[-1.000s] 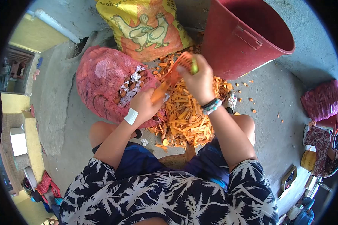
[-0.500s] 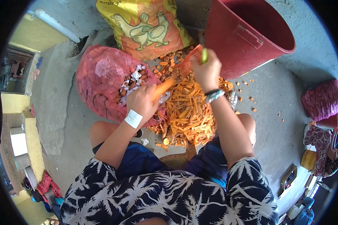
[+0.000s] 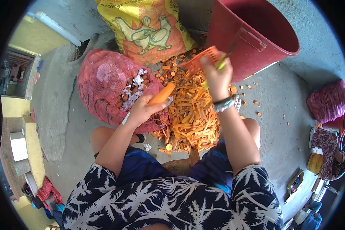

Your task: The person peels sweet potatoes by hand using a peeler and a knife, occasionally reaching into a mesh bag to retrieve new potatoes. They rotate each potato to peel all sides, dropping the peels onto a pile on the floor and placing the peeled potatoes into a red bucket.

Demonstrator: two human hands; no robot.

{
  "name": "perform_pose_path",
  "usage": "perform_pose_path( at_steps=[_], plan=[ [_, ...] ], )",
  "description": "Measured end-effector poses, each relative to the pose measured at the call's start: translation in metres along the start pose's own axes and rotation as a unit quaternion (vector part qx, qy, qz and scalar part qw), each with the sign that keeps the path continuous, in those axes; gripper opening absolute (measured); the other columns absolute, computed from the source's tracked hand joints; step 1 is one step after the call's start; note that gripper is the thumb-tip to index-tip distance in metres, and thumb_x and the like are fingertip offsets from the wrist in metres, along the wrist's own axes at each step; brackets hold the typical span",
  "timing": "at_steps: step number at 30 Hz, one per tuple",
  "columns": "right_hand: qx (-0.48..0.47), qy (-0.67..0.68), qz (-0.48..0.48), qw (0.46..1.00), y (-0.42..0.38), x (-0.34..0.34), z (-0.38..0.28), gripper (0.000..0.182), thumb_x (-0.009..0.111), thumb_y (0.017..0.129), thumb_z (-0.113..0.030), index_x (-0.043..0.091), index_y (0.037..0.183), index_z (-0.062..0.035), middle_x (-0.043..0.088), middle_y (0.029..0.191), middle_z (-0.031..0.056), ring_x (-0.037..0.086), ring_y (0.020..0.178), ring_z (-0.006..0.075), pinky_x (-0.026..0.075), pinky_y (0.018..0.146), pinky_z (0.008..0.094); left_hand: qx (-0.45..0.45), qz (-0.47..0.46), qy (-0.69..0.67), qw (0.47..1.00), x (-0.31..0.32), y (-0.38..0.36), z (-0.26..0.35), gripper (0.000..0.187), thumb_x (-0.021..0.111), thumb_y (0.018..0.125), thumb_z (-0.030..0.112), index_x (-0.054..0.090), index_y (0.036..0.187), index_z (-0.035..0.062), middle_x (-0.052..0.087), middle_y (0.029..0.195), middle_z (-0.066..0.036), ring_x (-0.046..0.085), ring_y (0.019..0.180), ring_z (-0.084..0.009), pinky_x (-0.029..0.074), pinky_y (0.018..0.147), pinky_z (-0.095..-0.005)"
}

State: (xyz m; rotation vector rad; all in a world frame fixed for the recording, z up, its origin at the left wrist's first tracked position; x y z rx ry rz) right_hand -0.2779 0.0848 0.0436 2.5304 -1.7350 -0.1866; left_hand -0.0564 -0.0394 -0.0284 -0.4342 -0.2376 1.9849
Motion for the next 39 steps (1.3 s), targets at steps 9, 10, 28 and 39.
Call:
perform_pose_path(
  at_steps=[9, 10, 28, 39],
  plan=[
    [-0.004, 0.097, 0.041, 0.994, 0.027, -0.019, 0.005, 0.026, 0.065, 0.079, -0.006, 0.052, 0.101, -0.0012, 0.061, 0.086, 0.0048, 0.058, 0.069, 0.0089, 0.048, 0.058, 0.0221, 0.075, -0.131, -0.286, 0.946, 0.019, -0.006, 0.031, 0.037, 0.055, 0.086, 0.027, 0.052, 0.113, 0.0011, 0.055, 0.092, -0.003, 0.051, 0.086, -0.0105, 0.037, 0.080, -0.0241],
    [-0.035, 0.062, 0.003, 0.997, 0.020, -0.008, 0.003, 0.030, 0.066, 0.078, -0.006, 0.052, 0.104, 0.0001, 0.061, 0.089, 0.0050, 0.058, 0.073, 0.0094, 0.048, 0.062, 0.0221, 0.069, -0.120, -0.273, 0.952, 0.021, -0.005, 0.031, 0.039, 0.048, 0.089, 0.029, 0.049, 0.117, 0.0013, 0.054, 0.089, -0.004, 0.051, 0.080, -0.0116, 0.040, 0.076, -0.0252],
    [0.002, 0.006, -0.051, 0.999, 0.012, 0.011, 0.024, 0.025, 0.068, 0.075, -0.007, 0.056, 0.097, -0.0032, 0.060, 0.075, 0.0041, 0.056, 0.060, 0.0101, 0.045, 0.050, 0.0249, 0.018, -0.118, -0.301, 0.946, 0.021, -0.001, 0.023, 0.048, 0.041, 0.091, 0.045, 0.053, 0.104, 0.0008, 0.050, 0.063, -0.003, 0.045, 0.045, -0.0080, 0.038, 0.043, -0.0198],
    [-0.003, 0.005, 0.100, 0.995, 0.073, -0.058, 0.026, 0.024, 0.063, 0.078, -0.004, 0.054, 0.100, 0.0003, 0.061, 0.086, 0.0038, 0.058, 0.077, 0.0103, 0.048, 0.068, 0.0235, -0.081, 0.025, -0.157, 0.984, -0.021, 0.052, 0.043, 0.030, 0.042, 0.092, 0.036, 0.049, 0.095, 0.0065, 0.052, 0.073, -0.004, 0.050, 0.058, -0.0130, 0.039, 0.049, -0.0245]
  ],
)
Point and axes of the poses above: each hand's wrist, its own y-axis towards the middle knuckle, its own x-axis out of the palm, z = x × y, the point moved 8 cm from there along y, towards the middle knuckle
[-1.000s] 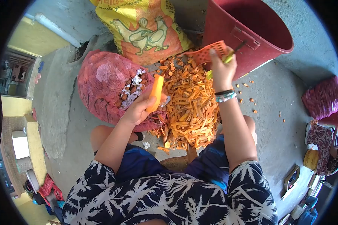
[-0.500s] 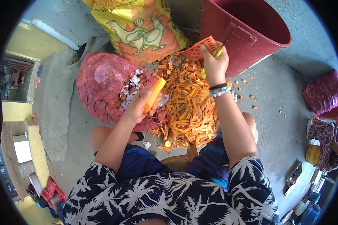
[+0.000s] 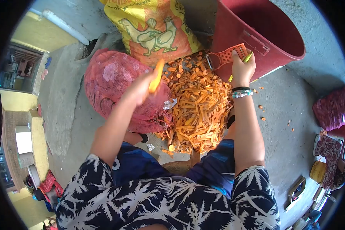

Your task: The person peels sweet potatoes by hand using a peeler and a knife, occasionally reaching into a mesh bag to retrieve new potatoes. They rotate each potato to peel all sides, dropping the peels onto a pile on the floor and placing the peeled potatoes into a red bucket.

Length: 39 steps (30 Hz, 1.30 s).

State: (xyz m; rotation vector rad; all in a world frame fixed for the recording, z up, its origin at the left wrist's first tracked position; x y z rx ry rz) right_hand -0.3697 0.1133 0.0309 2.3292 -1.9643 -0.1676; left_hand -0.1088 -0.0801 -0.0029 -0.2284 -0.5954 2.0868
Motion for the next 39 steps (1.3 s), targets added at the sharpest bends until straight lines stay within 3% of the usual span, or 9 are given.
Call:
perform_pose_path(
  at_steps=[4, 6, 8, 12, 16, 19, 25, 32, 39],
  plan=[
    [-0.049, -0.026, -0.005, 0.998, -0.006, 0.013, 0.002, 0.020, 0.064, 0.076, -0.006, 0.057, 0.094, -0.0002, 0.063, 0.081, 0.0043, 0.058, 0.072, 0.0092, 0.047, 0.066, 0.0230, 0.346, -0.200, 0.085, 0.913, 0.075, -0.031, 0.196, 0.043, 0.047, 0.090, 0.032, 0.048, 0.119, 0.0005, 0.054, 0.104, -0.006, 0.052, 0.085, -0.0137, 0.042, 0.080, -0.0271],
    [-0.072, -0.109, -0.033, 0.991, -0.008, 0.021, 0.000, 0.020, 0.064, 0.076, -0.007, 0.057, 0.094, -0.0003, 0.063, 0.080, 0.0046, 0.058, 0.072, 0.0096, 0.047, 0.065, 0.0236, 0.510, -0.087, -0.007, 0.856, 0.075, -0.067, 0.268, 0.085, 0.059, 0.081, 0.045, 0.016, 0.138, -0.0015, 0.023, 0.142, -0.021, 0.024, 0.131, -0.0275, 0.021, 0.107, -0.0372],
    [-0.064, -0.098, -0.036, 0.992, -0.011, 0.023, -0.002, 0.022, 0.065, 0.076, -0.008, 0.057, 0.094, 0.0000, 0.064, 0.080, 0.0048, 0.058, 0.072, 0.0102, 0.047, 0.065, 0.0246, 0.573, 0.033, 0.095, 0.813, 0.050, -0.057, 0.262, 0.069, 0.054, 0.084, 0.044, 0.036, 0.130, -0.0037, 0.042, 0.129, -0.021, 0.037, 0.125, -0.0259, 0.029, 0.104, -0.0361],
    [-0.060, -0.063, -0.070, 0.994, -0.013, 0.034, 0.002, 0.023, 0.066, 0.076, -0.009, 0.057, 0.095, 0.0002, 0.064, 0.082, 0.0052, 0.058, 0.072, 0.0097, 0.047, 0.065, 0.0243, 0.283, 0.166, 0.351, 0.877, -0.058, 0.120, 0.060, 0.041, 0.047, 0.089, 0.039, 0.055, 0.117, 0.0097, 0.058, 0.109, -0.019, 0.057, 0.100, -0.0261, 0.045, 0.083, -0.0372],
    [-0.074, -0.078, -0.086, 0.990, -0.012, 0.048, 0.001, 0.025, 0.066, 0.077, -0.009, 0.056, 0.098, 0.0003, 0.064, 0.083, 0.0049, 0.058, 0.072, 0.0087, 0.047, 0.066, 0.0234, -0.201, 0.155, 0.630, 0.734, -0.123, 0.098, -0.252, 0.066, 0.034, 0.087, 0.048, 0.026, 0.137, 0.0050, 0.026, 0.141, -0.017, 0.031, 0.125, -0.0400, 0.014, 0.102, -0.0560],
    [-0.046, -0.069, -0.098, 0.992, -0.014, 0.059, 0.005, 0.026, 0.066, 0.077, -0.010, 0.056, 0.099, 0.0008, 0.064, 0.083, 0.0051, 0.059, 0.073, 0.0090, 0.048, 0.066, 0.0237, -0.014, 0.038, 0.607, 0.794, -0.038, 0.055, -0.269, 0.048, 0.032, 0.090, 0.036, 0.063, 0.088, 0.0001, 0.062, 0.084, -0.025, 0.061, 0.085, -0.0374, 0.047, 0.076, -0.0470],
    [-0.039, -0.104, -0.123, 0.986, -0.019, 0.086, 0.009, 0.025, 0.065, 0.078, -0.010, 0.056, 0.099, 0.0011, 0.064, 0.082, 0.0056, 0.059, 0.072, 0.0088, 0.048, 0.065, 0.0232, -0.128, 0.323, 0.332, 0.877, -0.099, 0.067, -0.304, 0.044, 0.041, 0.087, 0.035, 0.053, 0.097, -0.0060, 0.061, 0.090, -0.026, 0.059, 0.089, -0.0401, 0.046, 0.081, -0.0462],
    [-0.045, -0.110, -0.133, 0.984, -0.029, 0.093, 0.011, 0.022, 0.064, 0.078, -0.007, 0.056, 0.098, 0.0011, 0.064, 0.081, 0.0053, 0.058, 0.071, 0.0078, 0.047, 0.064, 0.0224, -0.131, 0.176, 0.707, 0.672, -0.178, 0.093, -0.298, 0.031, 0.047, 0.086, 0.029, 0.055, 0.104, 0.0059, 0.059, 0.108, -0.015, 0.055, 0.103, -0.0314, 0.045, 0.085, -0.0377],
    [-0.007, -0.130, -0.161, 0.978, -0.034, 0.082, 0.025, 0.024, 0.063, 0.078, -0.005, 0.054, 0.099, 0.0010, 0.062, 0.082, 0.0050, 0.057, 0.074, 0.0089, 0.047, 0.066, 0.0227, -0.203, 0.119, 0.669, 0.705, -0.210, 0.139, -0.354, 0.040, 0.055, 0.081, 0.030, 0.047, 0.113, 0.0072, 0.060, 0.104, -0.015, 0.056, 0.102, -0.0282, 0.044, 0.086, -0.0392]
  ],
)
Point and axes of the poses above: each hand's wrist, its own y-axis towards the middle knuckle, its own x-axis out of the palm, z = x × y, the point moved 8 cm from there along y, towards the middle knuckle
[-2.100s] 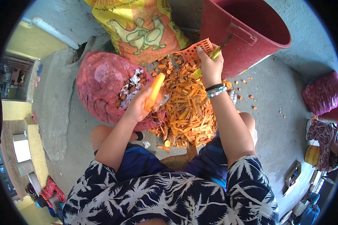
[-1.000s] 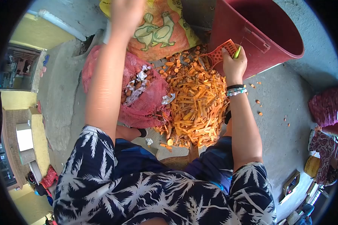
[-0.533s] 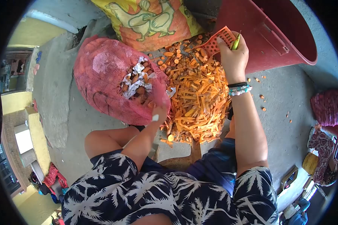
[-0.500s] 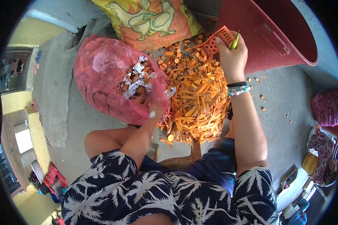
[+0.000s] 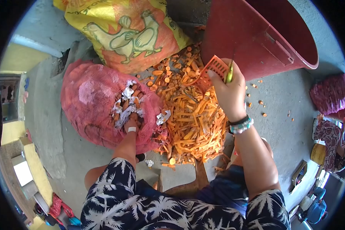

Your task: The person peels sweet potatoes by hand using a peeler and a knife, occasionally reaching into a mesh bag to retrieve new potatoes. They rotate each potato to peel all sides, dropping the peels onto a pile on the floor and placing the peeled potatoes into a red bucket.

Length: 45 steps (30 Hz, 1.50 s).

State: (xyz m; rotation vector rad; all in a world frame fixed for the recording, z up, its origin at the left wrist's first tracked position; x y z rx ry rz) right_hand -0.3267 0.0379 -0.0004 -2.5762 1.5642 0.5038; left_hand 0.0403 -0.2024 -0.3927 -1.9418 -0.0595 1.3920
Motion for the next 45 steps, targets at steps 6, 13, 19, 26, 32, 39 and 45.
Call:
perform_pose_path(
  at_steps=[6, 13, 19, 26, 32, 39, 45],
  plan=[
    [-0.013, 0.010, 0.012, 1.000, 0.003, -0.008, -0.013, 0.023, 0.062, 0.079, -0.005, 0.054, 0.099, 0.0013, 0.062, 0.082, 0.0054, 0.057, 0.074, 0.0091, 0.046, 0.066, 0.0234, 0.089, -0.050, -0.009, 0.995, -0.036, -0.032, -0.007, 0.060, 0.077, 0.059, 0.030, 0.046, 0.104, 0.0067, 0.063, 0.094, -0.014, 0.060, 0.091, -0.0299, 0.042, 0.087, -0.0378],
    [-0.024, 0.000, 0.006, 1.000, -0.002, -0.018, -0.011, 0.023, 0.062, 0.079, -0.006, 0.054, 0.099, 0.0006, 0.062, 0.081, 0.0051, 0.056, 0.073, 0.0088, 0.046, 0.067, 0.0234, 0.042, 0.221, -0.416, 0.881, -0.109, -0.051, -0.029, 0.069, 0.074, 0.056, 0.018, 0.040, 0.114, -0.0004, 0.051, 0.108, -0.022, 0.052, 0.098, -0.0357, 0.042, 0.087, -0.0406],
    [-0.050, 0.041, 0.013, 0.998, -0.002, -0.021, -0.021, 0.022, 0.063, 0.077, -0.006, 0.056, 0.097, 0.0006, 0.064, 0.081, 0.0070, 0.058, 0.073, 0.0098, 0.047, 0.066, 0.0238, 0.005, 0.319, -0.522, 0.791, -0.267, -0.182, -0.012, 0.071, 0.074, 0.058, 0.012, 0.037, 0.117, 0.0011, 0.053, 0.105, -0.016, 0.055, 0.093, -0.0256, 0.045, 0.080, -0.0325],
    [-0.068, 0.075, -0.006, 0.995, -0.020, -0.009, -0.029, 0.022, 0.063, 0.077, -0.005, 0.056, 0.097, 0.0003, 0.063, 0.080, 0.0065, 0.058, 0.072, 0.0100, 0.047, 0.066, 0.0240, 0.197, 0.138, -0.805, 0.542, -0.228, -0.193, 0.009, 0.045, 0.063, 0.072, 0.007, 0.045, 0.113, 0.0048, 0.055, 0.104, -0.011, 0.056, 0.095, -0.0207, 0.047, 0.082, -0.0353],
    [-0.069, 0.056, -0.044, 0.995, -0.039, -0.009, -0.032, 0.022, 0.064, 0.076, -0.006, 0.056, 0.096, 0.0005, 0.063, 0.079, 0.0051, 0.057, 0.071, 0.0095, 0.047, 0.066, 0.0239, 0.077, -0.045, -0.959, 0.267, -0.148, -0.183, 0.046, 0.036, 0.050, 0.084, 0.032, 0.048, 0.111, 0.0072, 0.056, 0.105, -0.009, 0.055, 0.099, -0.0277, 0.047, 0.084, -0.0461],
    [-0.075, 0.075, -0.046, 0.993, -0.038, -0.016, -0.039, 0.021, 0.064, 0.076, -0.006, 0.056, 0.095, 0.0000, 0.063, 0.078, 0.0050, 0.057, 0.070, 0.0093, 0.046, 0.064, 0.0244, 0.033, 0.112, -0.856, 0.504, -0.145, -0.196, 0.005, 0.041, 0.066, 0.075, 0.017, 0.047, 0.109, 0.0057, 0.056, 0.099, -0.009, 0.056, 0.092, -0.0225, 0.047, 0.082, -0.0382],
    [-0.085, 0.092, -0.062, 0.990, -0.043, -0.005, -0.040, 0.021, 0.064, 0.076, -0.007, 0.057, 0.094, -0.0001, 0.062, 0.078, 0.0052, 0.056, 0.070, 0.0094, 0.046, 0.064, 0.0246, -0.003, 0.299, -0.604, 0.739, -0.245, -0.255, -0.067, 0.044, 0.067, 0.075, 0.014, 0.045, 0.110, 0.0000, 0.056, 0.098, -0.010, 0.057, 0.084, -0.0178, 0.048, 0.072, -0.0297]
  ],
)
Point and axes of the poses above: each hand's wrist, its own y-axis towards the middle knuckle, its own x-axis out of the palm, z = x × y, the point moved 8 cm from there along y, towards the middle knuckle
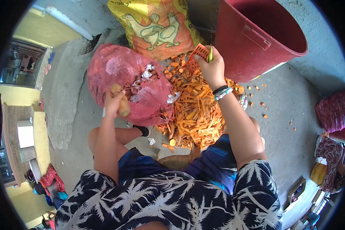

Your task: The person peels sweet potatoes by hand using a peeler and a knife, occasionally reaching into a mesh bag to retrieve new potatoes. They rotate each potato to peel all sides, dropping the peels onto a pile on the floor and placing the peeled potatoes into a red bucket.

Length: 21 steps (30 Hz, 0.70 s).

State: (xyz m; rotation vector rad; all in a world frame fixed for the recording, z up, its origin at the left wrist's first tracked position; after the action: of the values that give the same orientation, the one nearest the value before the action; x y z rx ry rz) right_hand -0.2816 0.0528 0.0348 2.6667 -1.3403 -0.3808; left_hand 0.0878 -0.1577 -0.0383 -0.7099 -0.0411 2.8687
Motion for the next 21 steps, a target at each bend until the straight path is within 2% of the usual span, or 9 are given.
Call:
perform_pose_path(
  at_steps=[2, 6, 8, 11, 14, 17, 19, 20, 21],
  plan=[
    [0.018, 0.017, -0.020, 0.999, -0.002, 0.007, 0.010, 0.021, 0.065, 0.075, -0.007, 0.057, 0.094, -0.0005, 0.062, 0.078, 0.0055, 0.056, 0.069, 0.0100, 0.046, 0.065, 0.0252, -0.237, -0.233, 0.028, 0.943, 0.010, -0.017, -0.013, 0.050, 0.068, 0.074, 0.019, 0.044, 0.112, -0.0021, 0.058, 0.096, -0.012, 0.059, 0.082, -0.0201, 0.050, 0.071, -0.0309],
    [0.017, -0.054, -0.055, 0.997, -0.012, 0.011, 0.005, 0.023, 0.065, 0.075, -0.007, 0.056, 0.095, -0.0012, 0.061, 0.077, 0.0078, 0.056, 0.069, 0.0133, 0.046, 0.066, 0.0274, -0.433, -0.317, -0.247, 0.807, 0.041, -0.113, -0.026, 0.047, 0.068, 0.075, 0.025, 0.049, 0.110, 0.0003, 0.060, 0.094, -0.014, 0.062, 0.078, -0.0241, 0.053, 0.069, -0.0370],
    [0.020, -0.058, -0.084, 0.995, -0.011, 0.011, 0.017, 0.027, 0.066, 0.074, -0.008, 0.057, 0.098, -0.0015, 0.061, 0.081, 0.0112, 0.058, 0.074, 0.0172, 0.046, 0.069, 0.0293, -0.437, -0.299, -0.323, 0.784, 0.071, -0.143, -0.027, 0.046, 0.064, 0.078, 0.027, 0.049, 0.112, 0.0002, 0.061, 0.092, -0.014, 0.063, 0.077, -0.0264, 0.053, 0.068, -0.0380],
    [0.040, -0.180, -0.293, 0.938, -0.023, 0.030, 0.043, 0.040, 0.070, 0.067, -0.019, 0.057, 0.101, -0.0027, 0.061, 0.089, 0.0168, 0.058, 0.085, 0.0283, 0.045, 0.075, 0.0365, -0.411, -0.354, -0.399, 0.740, 0.109, -0.162, 0.026, 0.042, 0.059, 0.080, 0.026, 0.048, 0.111, 0.0005, 0.060, 0.091, -0.014, 0.062, 0.078, -0.0255, 0.053, 0.069, -0.0382],
    [-0.017, -0.248, -0.373, 0.894, -0.042, 0.035, 0.021, 0.038, 0.070, 0.065, -0.011, 0.057, 0.099, 0.0003, 0.063, 0.086, 0.0097, 0.058, 0.077, 0.0145, 0.046, 0.072, 0.0308, -0.393, -0.455, -0.454, 0.658, 0.122, -0.166, 0.074, 0.039, 0.056, 0.080, 0.022, 0.046, 0.112, 0.0010, 0.058, 0.090, -0.013, 0.061, 0.078, -0.0247, 0.052, 0.068, -0.0376],
    [0.028, -0.212, -0.409, 0.887, -0.051, 0.033, 0.014, 0.041, 0.069, 0.064, -0.015, 0.058, 0.102, -0.0023, 0.062, 0.089, 0.0150, 0.059, 0.082, 0.0235, 0.046, 0.075, 0.0346, -0.349, -0.526, -0.396, 0.666, 0.133, -0.160, 0.081, 0.040, 0.058, 0.078, 0.019, 0.046, 0.112, 0.0023, 0.058, 0.090, -0.013, 0.061, 0.077, -0.0256, 0.052, 0.067, -0.0381],
    [0.043, -0.159, -0.383, 0.909, -0.063, 0.031, 0.004, 0.042, 0.068, 0.065, -0.017, 0.058, 0.103, -0.0026, 0.062, 0.090, 0.0186, 0.060, 0.084, 0.0310, 0.046, 0.076, 0.0361, -0.001, -0.502, -0.185, 0.845, 0.131, -0.122, 0.096, 0.048, 0.068, 0.070, 0.019, 0.049, 0.111, 0.0017, 0.061, 0.092, -0.011, 0.061, 0.079, -0.0234, 0.050, 0.069, -0.0355],
    [0.044, -0.161, -0.378, 0.911, -0.069, 0.032, 0.004, 0.042, 0.068, 0.065, -0.017, 0.058, 0.103, -0.0026, 0.062, 0.090, 0.0186, 0.060, 0.084, 0.0310, 0.046, 0.076, 0.0361, 0.180, -0.452, -0.067, 0.871, 0.129, -0.112, 0.111, 0.053, 0.073, 0.066, 0.019, 0.051, 0.111, 0.0014, 0.062, 0.092, -0.010, 0.062, 0.080, -0.0223, 0.049, 0.070, -0.0343],
    [0.012, -0.164, -0.347, 0.923, -0.072, 0.033, -0.001, 0.042, 0.068, 0.065, -0.015, 0.058, 0.103, -0.0017, 0.062, 0.090, 0.0190, 0.060, 0.085, 0.0309, 0.046, 0.075, 0.0351, 0.213, -0.407, -0.026, 0.888, 0.127, -0.104, 0.120, 0.057, 0.076, 0.060, 0.019, 0.053, 0.108, -0.0005, 0.063, 0.093, -0.013, 0.062, 0.083, -0.0227, 0.048, 0.073, -0.0334]
  ],
)
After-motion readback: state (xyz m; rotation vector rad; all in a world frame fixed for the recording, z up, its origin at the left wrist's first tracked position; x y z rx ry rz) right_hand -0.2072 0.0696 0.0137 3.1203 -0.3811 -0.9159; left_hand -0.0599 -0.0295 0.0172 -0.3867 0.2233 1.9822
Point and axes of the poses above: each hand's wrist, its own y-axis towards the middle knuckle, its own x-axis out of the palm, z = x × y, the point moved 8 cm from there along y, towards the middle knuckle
